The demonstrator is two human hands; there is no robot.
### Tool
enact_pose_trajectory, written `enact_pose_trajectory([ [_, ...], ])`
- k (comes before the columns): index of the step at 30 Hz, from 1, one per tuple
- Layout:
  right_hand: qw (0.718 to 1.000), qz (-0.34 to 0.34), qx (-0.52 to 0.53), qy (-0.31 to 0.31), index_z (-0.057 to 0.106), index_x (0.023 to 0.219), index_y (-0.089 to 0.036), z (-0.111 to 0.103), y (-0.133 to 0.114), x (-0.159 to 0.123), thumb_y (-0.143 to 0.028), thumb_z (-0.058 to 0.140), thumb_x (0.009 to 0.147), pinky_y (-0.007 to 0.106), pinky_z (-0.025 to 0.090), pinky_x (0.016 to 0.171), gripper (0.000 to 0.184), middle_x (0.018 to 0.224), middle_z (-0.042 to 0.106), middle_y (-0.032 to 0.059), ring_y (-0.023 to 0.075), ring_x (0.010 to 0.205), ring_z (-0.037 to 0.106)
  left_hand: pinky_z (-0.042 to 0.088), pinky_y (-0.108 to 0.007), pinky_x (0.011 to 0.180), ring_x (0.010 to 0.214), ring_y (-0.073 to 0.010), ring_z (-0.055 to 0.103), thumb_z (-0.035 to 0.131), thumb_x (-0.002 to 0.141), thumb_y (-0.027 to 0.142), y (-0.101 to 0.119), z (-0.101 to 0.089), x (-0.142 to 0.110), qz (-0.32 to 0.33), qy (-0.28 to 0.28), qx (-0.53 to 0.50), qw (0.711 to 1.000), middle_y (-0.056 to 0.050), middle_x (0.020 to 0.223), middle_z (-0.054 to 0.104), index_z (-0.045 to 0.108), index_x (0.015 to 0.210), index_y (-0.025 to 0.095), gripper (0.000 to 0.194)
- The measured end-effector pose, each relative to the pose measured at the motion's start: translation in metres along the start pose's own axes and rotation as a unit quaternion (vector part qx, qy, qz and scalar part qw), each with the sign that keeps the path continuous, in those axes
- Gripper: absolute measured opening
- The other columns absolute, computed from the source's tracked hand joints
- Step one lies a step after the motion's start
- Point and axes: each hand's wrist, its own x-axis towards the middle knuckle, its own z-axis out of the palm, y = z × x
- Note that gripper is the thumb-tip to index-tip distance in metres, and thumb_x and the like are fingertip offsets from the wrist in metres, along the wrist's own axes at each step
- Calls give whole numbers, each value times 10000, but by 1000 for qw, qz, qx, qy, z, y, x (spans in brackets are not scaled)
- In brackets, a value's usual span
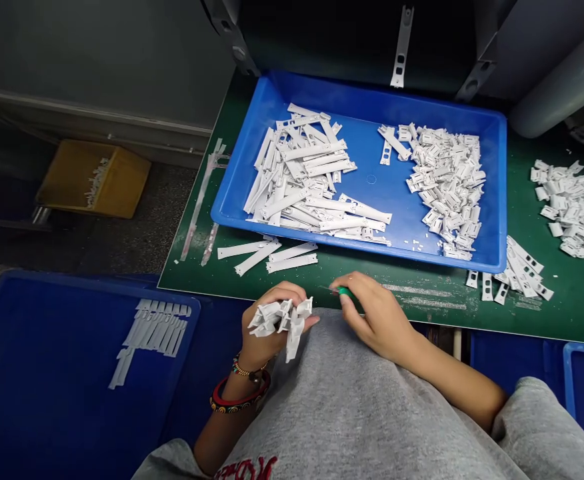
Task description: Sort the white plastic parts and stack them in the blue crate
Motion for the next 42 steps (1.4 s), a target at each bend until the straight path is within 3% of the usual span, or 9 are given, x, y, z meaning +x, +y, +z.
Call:
enact_pose_trajectory([
  [4, 996, -41, -22, -71, 549, 938, -210, -3, -10, 4, -150, 311, 943, 264, 415, 602, 245, 777, 606, 31, 154, 650, 548, 494, -285, 599, 645, -157, 619, 804, 687, 202, 0, 2, 2, 5, -1, -15, 1000, -1, 760, 667, 581, 790, 220, 246],
  [12, 989, -53, -105, -94, 507, 796, -219, 2, -12, 9, -335, 393, 973, 255, 255, 524, 241, 665, 557, -4, 126, 553, 455, 512, -306, 638, 683, -176, 630, 718, 721, 220, 1, 1, 1, -50, -22, -28, 998, -26, 778, 675, 598, 767, 216, 128],
  [15, 987, -49, -116, -102, 498, 747, -219, 2, -10, 10, -346, 397, 972, 253, 226, 512, 277, 615, 540, -12, 119, 525, 443, 507, -299, 634, 685, -170, 627, 712, 722, 190, 1, 2, 0, -33, -17, -38, 999, -15, 789, 674, 602, 783, 222, 129],
  [20, 987, -20, -89, -134, 475, 693, -217, 1, -8, 11, -380, 421, 964, 239, 203, 503, 320, 543, 488, -35, 102, 471, 396, 494, -289, 630, 692, -164, 621, 715, 739, 183, 0, 3, -1, 1, -22, -46, 999, -22, 797, 670, 613, 815, 209, 130],
  [30, 986, 12, -19, -164, 447, 652, -216, 6, -3, 12, -397, 401, 949, 233, 206, 494, 351, 517, 418, -50, 87, 449, 299, 504, -301, 624, 681, -175, 622, 761, 730, 227, 0, 10, -3, -11, -7, -56, 998, -30, 776, 667, 598, 804, 217, 179],
  [39, 983, 46, -62, -168, 414, 624, -220, 2, -3, 13, -390, 425, 915, 243, 166, 502, 337, 507, 345, -56, 96, 468, 227, 507, -325, 623, 698, -194, 616, 793, 739, 246, 0, 12, -3, 13, 3, -62, 998, -38, 790, 636, 606, 852, 236, 218],
  [42, 981, 39, -20, -187, 432, 653, -218, -2, -5, 14, -361, 393, 948, 230, 217, 502, 331, 528, 387, -55, 94, 463, 288, 505, -330, 626, 701, -196, 607, 794, 744, 226, 1, 10, -2, 25, 4, -56, 998, -41, 800, 631, 615, 879, 261, 227],
])
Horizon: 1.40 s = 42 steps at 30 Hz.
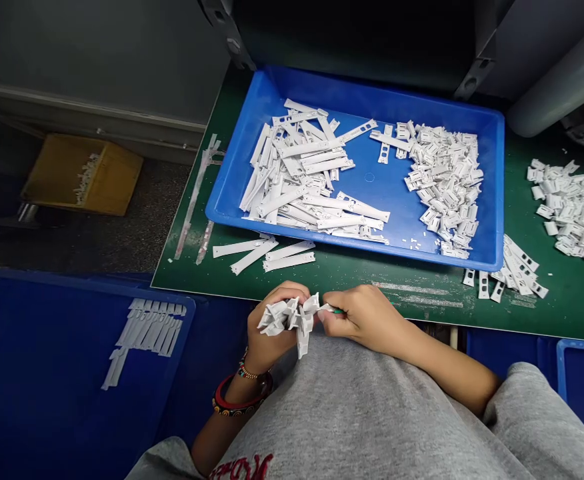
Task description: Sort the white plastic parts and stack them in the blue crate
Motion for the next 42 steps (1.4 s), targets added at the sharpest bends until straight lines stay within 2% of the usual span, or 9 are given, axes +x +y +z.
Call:
enact_pose_trajectory([
  [4, 994, -38, -18, 102, 567, 888, -201, -1, -1, -5, -294, 332, 996, 249, 396, 615, 275, 781, 616, 34, 148, 680, 557, 502, -336, 622, 694, -198, 604, 811, 728, 206, 1, 0, 2, 6, 7, 12, 1000, -34, 799, 631, 612, 893, 281, 269],
  [6, 988, -53, -55, 135, 600, 1018, -193, 0, -1, -7, -256, 337, 1009, 273, 446, 683, 270, 880, 656, 66, 171, 791, 608, 503, -342, 624, 693, -202, 606, 816, 722, 209, 2, -1, 2, 2, 9, 16, 1000, -33, 795, 634, 613, 886, 283, 272],
  [13, 976, -102, -122, 148, 635, 1164, -166, 3, 2, -8, -232, 370, 1022, 285, 501, 676, 308, 901, 675, 82, 175, 800, 630, 506, -351, 628, 703, -211, 620, 814, 726, 219, 4, 0, 3, -9, 0, 18, 1000, -41, 802, 645, 624, 884, 285, 256],
  [24, 972, -113, -104, 177, 640, 1226, -168, 3, 1, -12, -209, 398, 1013, 291, 496, 666, 325, 869, 658, 75, 177, 793, 609, 515, -332, 624, 703, -192, 620, 808, 740, 212, 1, -1, 6, 20, 1, 40, 999, -37, 802, 636, 613, 904, 274, 262],
  [31, 980, -26, -126, 153, 676, 1207, -198, 15, 24, -4, -282, 388, 1024, 294, 501, 667, 351, 860, 656, 87, 184, 778, 608, 515, -281, 642, 696, -155, 634, 742, 758, 121, 3, 0, 4, 56, -19, 29, 998, -16, 806, 663, 590, 881, 218, 218],
  [34, 990, -5, -17, 137, 664, 1217, -206, 16, 35, -1, -317, 404, 1022, 308, 525, 741, 343, 927, 689, 81, 188, 837, 650, 501, -290, 640, 703, -168, 623, 735, 748, 135, -3, 0, 4, 3, -22, 35, 999, -32, 806, 664, 594, 848, 213, 189],
  [37, 987, -17, 113, 115, 621, 1282, -231, 14, 36, 1, -412, 538, 967, 314, 530, 822, 373, 1013, 712, 66, 188, 914, 672, 464, -275, 615, 667, -157, 583, 770, 713, 215, -13, 0, 6, -110, -37, 78, 990, -12, 757, 629, 593, 789, 196, 194],
  [40, 981, -22, 163, 104, 700, 1134, -228, 13, 34, 5, -473, 655, 880, 311, 539, 809, 356, 999, 730, 64, 195, 896, 685, 448, -260, 612, 655, -142, 550, 797, 668, 281, -19, -1, 10, -175, -71, 83, 978, 4, 735, 601, 601, 771, 180, 243],
  [42, 979, 6, 161, 121, 728, 1040, -218, 15, 37, 7, -452, 650, 884, 317, 547, 796, 292, 976, 745, 66, 198, 871, 696, 464, -263, 633, 686, -150, 564, 824, 619, 293, -21, -4, 13, -186, -55, 61, 979, -7, 770, 616, 608, 785, 178, 296],
])
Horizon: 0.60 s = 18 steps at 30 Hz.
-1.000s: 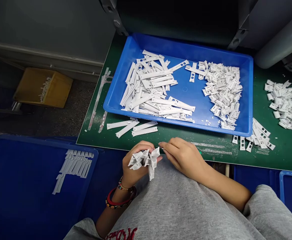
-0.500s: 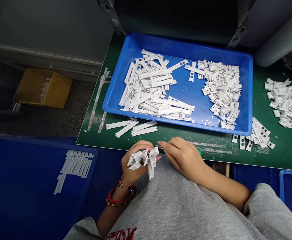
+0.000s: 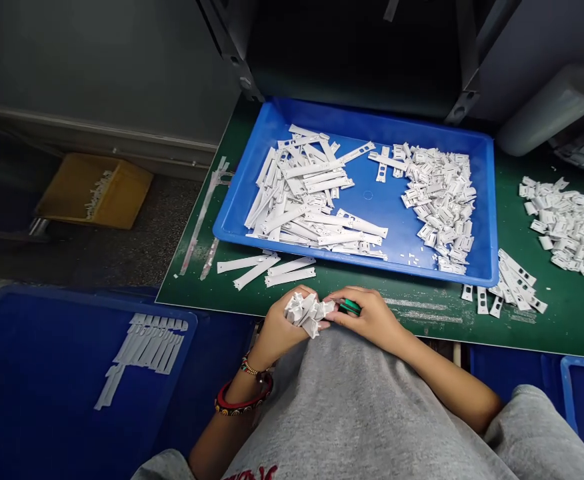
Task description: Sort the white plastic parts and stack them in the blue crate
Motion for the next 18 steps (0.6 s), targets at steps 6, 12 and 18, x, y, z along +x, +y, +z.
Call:
enact_pose_trajectory([
  [6, 992, 31, -70, 104, 724, 1037, -195, 7, 34, 5, -387, 603, 908, 375, 568, 848, 260, 1036, 758, 80, 238, 941, 719, 487, -280, 609, 624, -140, 570, 803, 616, 348, -12, -28, 3, -100, 189, -123, 969, 0, 697, 608, 586, 791, 174, 328],
  [12, 966, 10, -238, 97, 678, 1123, -208, 27, 58, 19, -333, 504, 976, 315, 576, 759, 259, 1101, 725, 85, 221, 932, 716, 492, -241, 556, 573, -116, 585, 821, 637, 398, -8, -36, 0, -181, 175, -281, 926, 10, 656, 617, 592, 849, 152, 398],
  [18, 930, 38, -348, 113, 555, 1258, -155, 27, 55, 23, -359, 464, 960, 311, 523, 575, 372, 1138, 652, 163, 230, 737, 692, 553, -290, 569, 575, -166, 647, 855, 584, 388, 4, -21, 0, -213, 133, -263, 931, -39, 651, 692, 653, 817, 130, 402],
])
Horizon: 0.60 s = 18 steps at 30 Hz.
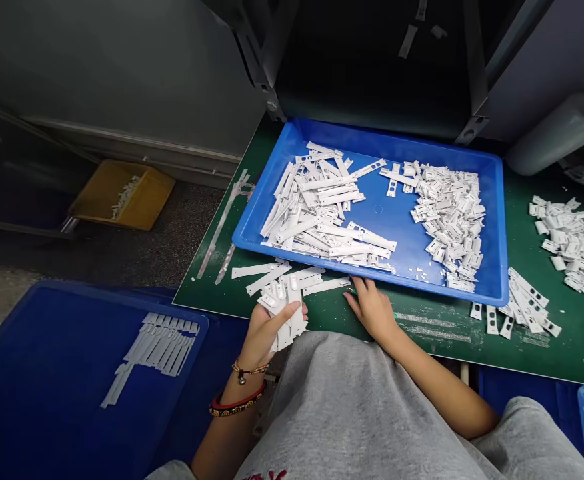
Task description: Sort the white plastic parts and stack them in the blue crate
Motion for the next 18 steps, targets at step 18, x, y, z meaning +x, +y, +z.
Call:
enact_pose_trajectory([
  [18, 958, -159, 240, -5, 501, 1089, -232, -100, -50, -26, -226, 415, 989, 290, 535, 707, 132, 922, 663, 62, 181, 826, 658, 484, -276, 614, 671, -160, 603, 833, 656, 215, 1, 10, -9, 344, -129, 161, 916, -22, 760, 640, 601, 785, 191, 267],
])
